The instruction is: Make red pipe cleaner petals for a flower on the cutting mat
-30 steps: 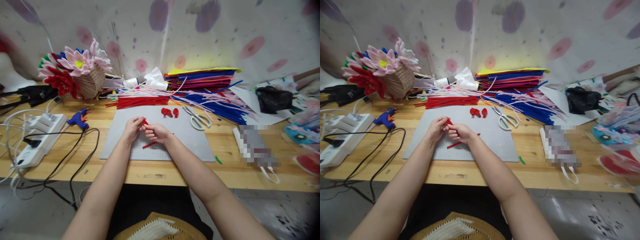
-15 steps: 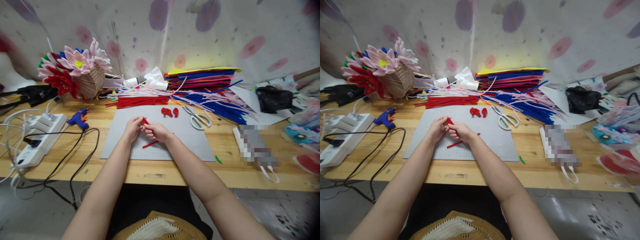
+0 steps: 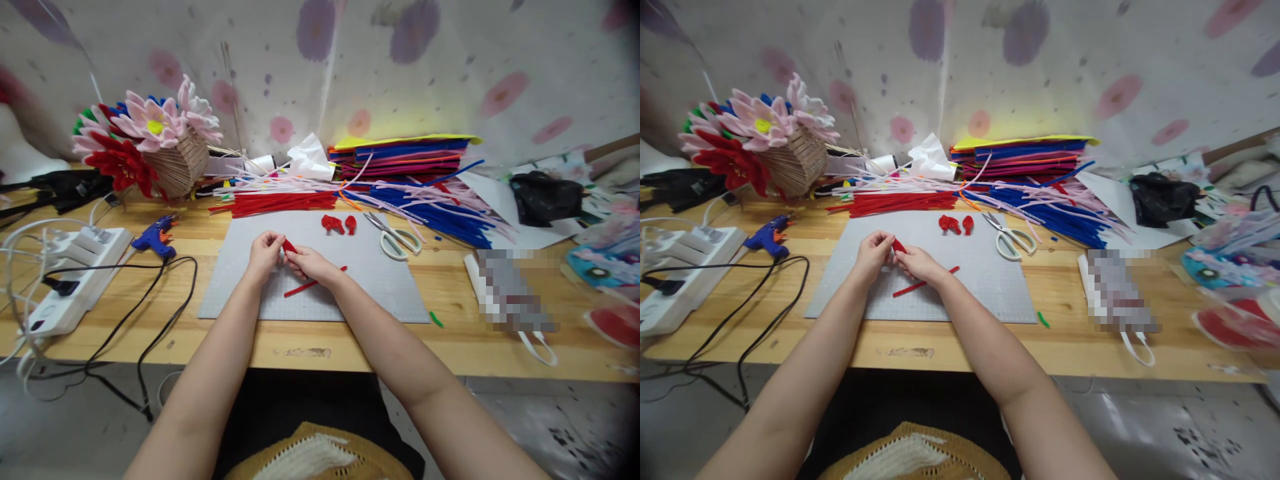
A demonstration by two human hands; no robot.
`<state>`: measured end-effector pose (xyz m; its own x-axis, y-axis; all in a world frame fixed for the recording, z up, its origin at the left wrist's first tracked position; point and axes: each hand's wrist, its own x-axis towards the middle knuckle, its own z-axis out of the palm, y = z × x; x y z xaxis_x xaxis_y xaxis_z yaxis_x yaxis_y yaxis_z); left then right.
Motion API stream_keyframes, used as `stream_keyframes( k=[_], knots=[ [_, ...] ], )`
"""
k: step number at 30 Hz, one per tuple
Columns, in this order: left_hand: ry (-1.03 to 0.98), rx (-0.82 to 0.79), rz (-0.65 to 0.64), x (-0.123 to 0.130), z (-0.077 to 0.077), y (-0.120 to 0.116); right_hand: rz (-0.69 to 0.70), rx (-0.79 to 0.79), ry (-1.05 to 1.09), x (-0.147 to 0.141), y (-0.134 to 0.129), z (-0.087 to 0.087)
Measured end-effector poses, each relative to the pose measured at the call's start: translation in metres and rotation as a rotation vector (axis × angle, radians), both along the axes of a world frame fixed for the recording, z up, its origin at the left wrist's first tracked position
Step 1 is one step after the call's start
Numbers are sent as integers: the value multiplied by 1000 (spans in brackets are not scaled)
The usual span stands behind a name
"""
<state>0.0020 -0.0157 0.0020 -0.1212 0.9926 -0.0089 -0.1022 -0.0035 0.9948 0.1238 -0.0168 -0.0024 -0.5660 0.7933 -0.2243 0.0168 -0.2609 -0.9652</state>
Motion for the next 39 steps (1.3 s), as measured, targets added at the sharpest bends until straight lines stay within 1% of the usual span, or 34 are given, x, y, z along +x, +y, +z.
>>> stream_keyframes(
  k=[3, 6, 9, 12, 14, 16, 21, 24, 27, 30, 34, 37, 39],
  knots=[
    [-47, -60, -77, -2, 2, -1, 55, 37, -9, 3, 0, 2],
    [-22, -55, -105, -4, 7, -2, 84, 108, -46, 10, 2, 7],
    [25, -10, -140, -3, 12, -5, 22, 207, -103, 19, 7, 12],
    [25, -17, -228, -1, 16, -9, -35, 296, -173, 26, 11, 16],
    [-4, -44, -288, 0, 17, -11, -29, 298, -204, 29, 12, 19],
    [-45, -69, -321, 0, 16, -12, -4, 269, -208, 31, 11, 22],
    [-137, -107, -325, 0, 14, -11, 46, 166, -145, 31, 7, 27],
    [-126, -83, -263, 4, 11, -9, 30, 91, -76, 28, 7, 25],
    [0, -9, -115, 9, 8, -7, -10, 30, 10, 23, 8, 19],
    [98, 38, 4, 11, 6, -6, 10, 15, 12, 20, 9, 14],
    [136, 96, 121, 7, 3, -2, 69, 52, 21, 25, 12, 13],
    [135, 97, 158, 6, 0, 0, 43, 51, 14, 28, 12, 16],
    [106, 80, 128, 8, -3, 1, -8, 31, 6, 27, 11, 18]
  ],
)
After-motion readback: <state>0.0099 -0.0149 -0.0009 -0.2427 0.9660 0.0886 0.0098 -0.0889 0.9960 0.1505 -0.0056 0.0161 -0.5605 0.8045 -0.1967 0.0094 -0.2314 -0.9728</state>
